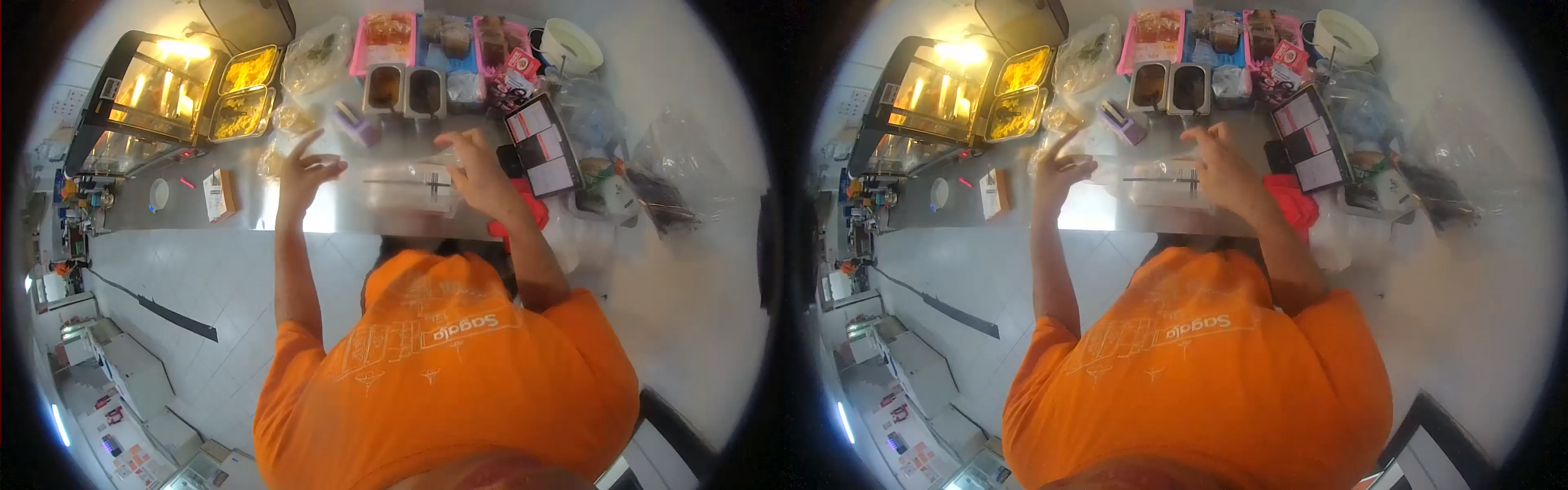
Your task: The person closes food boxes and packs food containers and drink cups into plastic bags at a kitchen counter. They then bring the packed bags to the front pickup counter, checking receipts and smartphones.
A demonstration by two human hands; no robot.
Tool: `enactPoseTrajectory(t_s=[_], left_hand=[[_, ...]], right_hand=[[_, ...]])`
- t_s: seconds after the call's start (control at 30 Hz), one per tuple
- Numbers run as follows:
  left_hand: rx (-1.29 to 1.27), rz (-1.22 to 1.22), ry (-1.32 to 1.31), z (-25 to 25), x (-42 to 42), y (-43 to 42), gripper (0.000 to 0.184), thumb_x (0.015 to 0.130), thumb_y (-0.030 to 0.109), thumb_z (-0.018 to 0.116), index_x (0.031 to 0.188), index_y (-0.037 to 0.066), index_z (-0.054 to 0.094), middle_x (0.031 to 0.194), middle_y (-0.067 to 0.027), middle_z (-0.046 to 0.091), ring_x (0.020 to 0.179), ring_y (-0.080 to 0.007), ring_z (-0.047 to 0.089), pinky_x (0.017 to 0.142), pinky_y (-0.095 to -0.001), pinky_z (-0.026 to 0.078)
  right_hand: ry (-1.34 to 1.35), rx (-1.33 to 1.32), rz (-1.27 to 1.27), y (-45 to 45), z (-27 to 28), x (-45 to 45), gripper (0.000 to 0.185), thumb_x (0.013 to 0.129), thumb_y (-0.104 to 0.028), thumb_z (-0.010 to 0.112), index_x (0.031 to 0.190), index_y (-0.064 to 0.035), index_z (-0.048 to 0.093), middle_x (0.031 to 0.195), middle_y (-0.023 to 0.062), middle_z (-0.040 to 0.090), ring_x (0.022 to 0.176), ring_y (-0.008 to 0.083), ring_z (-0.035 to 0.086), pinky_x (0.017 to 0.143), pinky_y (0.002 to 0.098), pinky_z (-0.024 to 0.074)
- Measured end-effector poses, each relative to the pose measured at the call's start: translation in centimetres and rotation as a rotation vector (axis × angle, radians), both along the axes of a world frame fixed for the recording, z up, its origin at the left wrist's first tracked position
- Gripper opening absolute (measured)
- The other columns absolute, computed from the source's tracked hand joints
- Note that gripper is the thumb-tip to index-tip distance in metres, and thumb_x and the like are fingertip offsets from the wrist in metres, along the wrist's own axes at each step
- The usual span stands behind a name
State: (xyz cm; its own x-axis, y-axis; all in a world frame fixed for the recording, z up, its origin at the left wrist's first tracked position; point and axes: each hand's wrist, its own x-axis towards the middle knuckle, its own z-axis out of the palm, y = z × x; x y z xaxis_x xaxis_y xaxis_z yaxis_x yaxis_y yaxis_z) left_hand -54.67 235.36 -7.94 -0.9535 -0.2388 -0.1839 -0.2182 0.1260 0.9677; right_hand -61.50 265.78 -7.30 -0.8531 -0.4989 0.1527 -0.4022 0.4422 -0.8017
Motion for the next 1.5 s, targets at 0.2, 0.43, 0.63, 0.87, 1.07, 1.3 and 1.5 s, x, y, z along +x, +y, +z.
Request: enactPoseTrajectory(t_s=[0.2,0.43,0.63,0.87,1.07,1.3,1.5], left_hand=[[-0.056,-0.073,0.041,-0.7,-1.3,-2.0,0.070,0.075,-0.002,0.078,0.137,0.007,0.047,0.104,-0.0124,0.065,0.074,-0.0092,0.061,0.069,-0.0238,0.053],[0.155,0.032,0.043,-4.1,1.8,-0.8,0.063,0.075,-0.007,0.076,0.131,0.004,0.049,0.104,-0.0092,0.063,0.073,-0.0080,0.059,0.067,-0.0218,0.052],[0.243,0.146,0.009,-5.2,1.6,-1.4,0.056,0.077,-0.006,0.075,0.127,0.003,0.050,0.095,-0.0076,0.067,0.071,-0.0088,0.060,0.066,-0.0216,0.050],[0.366,0.027,-0.027,-3.4,-0.2,-3.7,0.056,0.080,-0.003,0.070,0.130,0.002,0.047,0.109,-0.0176,0.066,0.093,-0.0176,0.062,0.082,-0.0295,0.052],[0.395,-0.040,-0.066,-3.6,-1.5,-3.8,0.046,0.084,-0.002,0.066,0.127,0.000,0.050,0.109,-0.0171,0.066,0.093,-0.0185,0.063,0.084,-0.0302,0.051],[0.014,0.165,0.010,-6.2,-2.0,-5.9,0.039,0.088,0.009,0.069,0.123,0.003,0.054,0.115,-0.0116,0.059,0.094,-0.0166,0.061,0.084,-0.0316,0.051],[-0.144,-0.167,0.207,-3.2,-12.4,-4.9,0.044,0.087,0.020,0.071,0.125,0.004,0.056,0.116,-0.0093,0.058,0.102,-0.0197,0.059,0.085,-0.0345,0.051]], right_hand=[[0.094,0.045,-0.056,-2.8,-0.6,-2.4,0.038,0.079,0.004,0.059,0.116,-0.0049,0.058,0.109,0.0159,0.055,0.112,0.0392,0.049,0.094,0.0446,0.0445],[0.171,0.256,0.165,-11.0,-2.9,-0.4,0.015,0.083,-0.005,0.056,0.090,-0.0013,0.069,0.099,0.0179,0.066,0.100,0.0370,0.063,0.092,0.0451,0.0476],[-0.203,0.774,0.532,-11.9,-8.2,-3.0,0.021,0.085,-0.010,0.056,0.095,0.0006,0.071,0.100,0.0169,0.071,0.095,0.0354,0.067,0.093,0.0423,0.0481],[0.079,-0.032,-0.385,-4.4,-4.0,-20.4,0.018,0.088,-0.015,0.062,0.097,-0.0016,0.070,0.091,0.0093,0.073,0.078,0.0290,0.069,0.077,0.0383,0.0538],[0.077,0.692,-0.250,-2.8,-22.0,-27.1,0.019,0.080,-0.024,0.065,0.087,-0.0087,0.074,0.087,0.0173,0.071,0.087,0.0366,0.067,0.085,0.0437,0.0519],[0.020,-0.033,-0.539,1.5,-22.6,-30.1,0.025,0.088,-0.028,0.062,0.089,-0.0044,0.070,0.087,0.0145,0.070,0.084,0.0331,0.068,0.082,0.0486,0.0530],[-0.873,-1.173,-0.478,1.6,-12.1,-27.3,0.027,0.095,-0.025,0.050,0.110,-0.0049,0.059,0.107,0.0087,0.065,0.096,0.0268,0.062,0.089,0.0466,0.0501]])
